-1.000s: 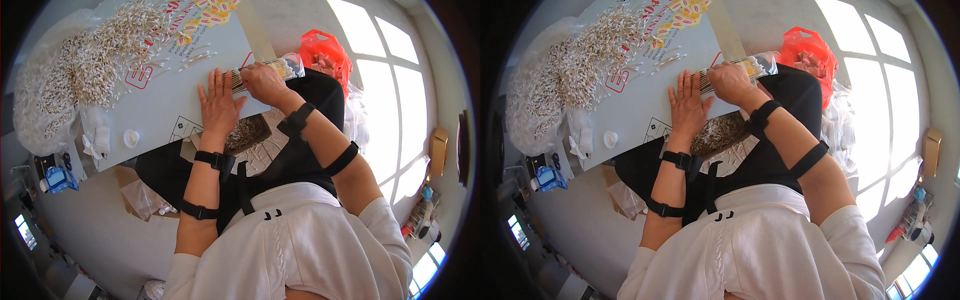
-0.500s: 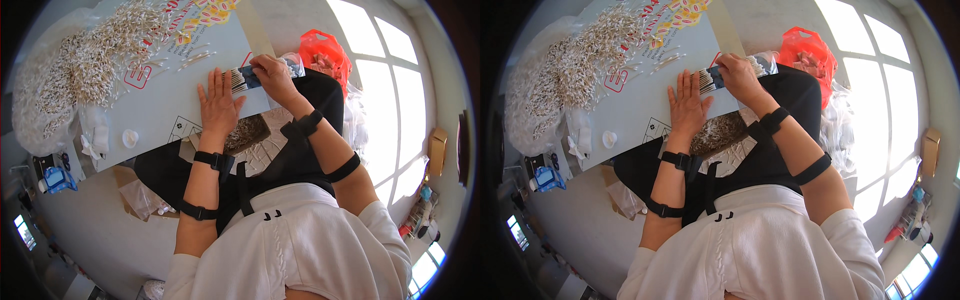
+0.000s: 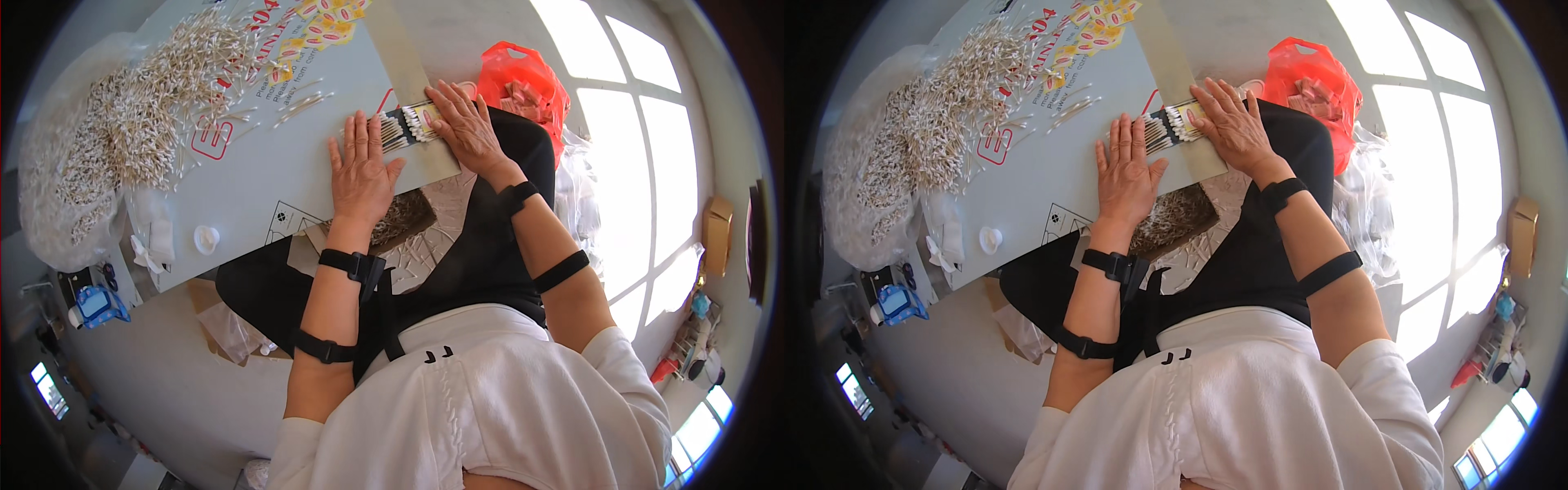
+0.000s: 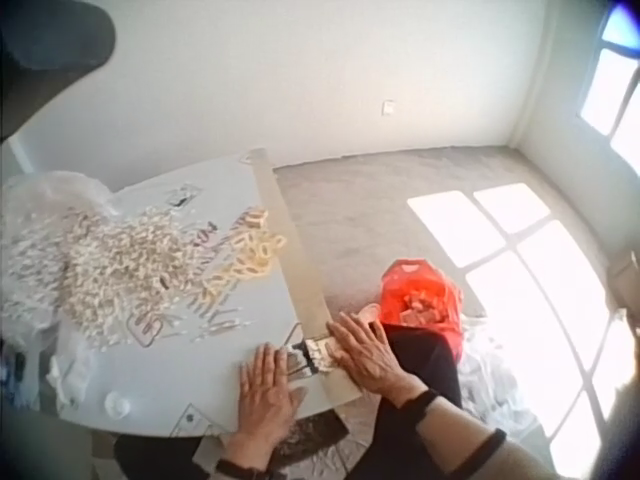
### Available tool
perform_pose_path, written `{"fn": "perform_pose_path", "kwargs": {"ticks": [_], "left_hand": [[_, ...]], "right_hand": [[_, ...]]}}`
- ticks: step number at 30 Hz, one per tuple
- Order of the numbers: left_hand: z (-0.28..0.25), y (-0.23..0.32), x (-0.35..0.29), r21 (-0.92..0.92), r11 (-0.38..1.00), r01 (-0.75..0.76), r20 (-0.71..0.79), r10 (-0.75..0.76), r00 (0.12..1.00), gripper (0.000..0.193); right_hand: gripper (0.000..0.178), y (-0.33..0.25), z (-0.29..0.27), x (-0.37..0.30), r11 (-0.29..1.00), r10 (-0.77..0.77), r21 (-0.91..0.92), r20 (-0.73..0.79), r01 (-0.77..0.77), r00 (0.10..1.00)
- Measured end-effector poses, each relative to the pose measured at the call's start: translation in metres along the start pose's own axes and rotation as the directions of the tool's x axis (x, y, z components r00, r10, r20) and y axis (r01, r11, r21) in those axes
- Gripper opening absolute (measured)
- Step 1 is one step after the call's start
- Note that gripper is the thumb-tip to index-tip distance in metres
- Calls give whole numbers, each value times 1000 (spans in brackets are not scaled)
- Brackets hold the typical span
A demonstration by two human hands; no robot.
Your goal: Packing bunches of cotton swabs into small plastic bags and applying adhesive labels.
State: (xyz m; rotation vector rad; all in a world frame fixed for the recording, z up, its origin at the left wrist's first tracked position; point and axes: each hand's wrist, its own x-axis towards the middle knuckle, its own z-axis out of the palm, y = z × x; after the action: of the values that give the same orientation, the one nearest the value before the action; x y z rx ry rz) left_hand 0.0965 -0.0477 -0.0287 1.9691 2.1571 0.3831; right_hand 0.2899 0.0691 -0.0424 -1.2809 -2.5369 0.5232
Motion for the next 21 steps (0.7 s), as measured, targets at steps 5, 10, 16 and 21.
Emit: {"fn": "perform_pose_path", "kwargs": {"ticks": [5,10,16,21], "left_hand": [[4,18,11,-45,999,-26,25,27,999,77],[10,28,17,-34,998,-57,-8,57,998,79],[10,28,18,-107,989,-98,-27,96,995,78],[8,25,17,-132,984,-120,-34,117,993,77]], "right_hand": [[58,0,0,-1,999,8,45,-2,-8,1000],[58,-1,1,-1,998,13,59,-11,-12,1000],[58,-1,2,-2,994,19,112,-20,-17,1000],[57,-2,3,-2,992,23,121,-30,-19,999]]}}
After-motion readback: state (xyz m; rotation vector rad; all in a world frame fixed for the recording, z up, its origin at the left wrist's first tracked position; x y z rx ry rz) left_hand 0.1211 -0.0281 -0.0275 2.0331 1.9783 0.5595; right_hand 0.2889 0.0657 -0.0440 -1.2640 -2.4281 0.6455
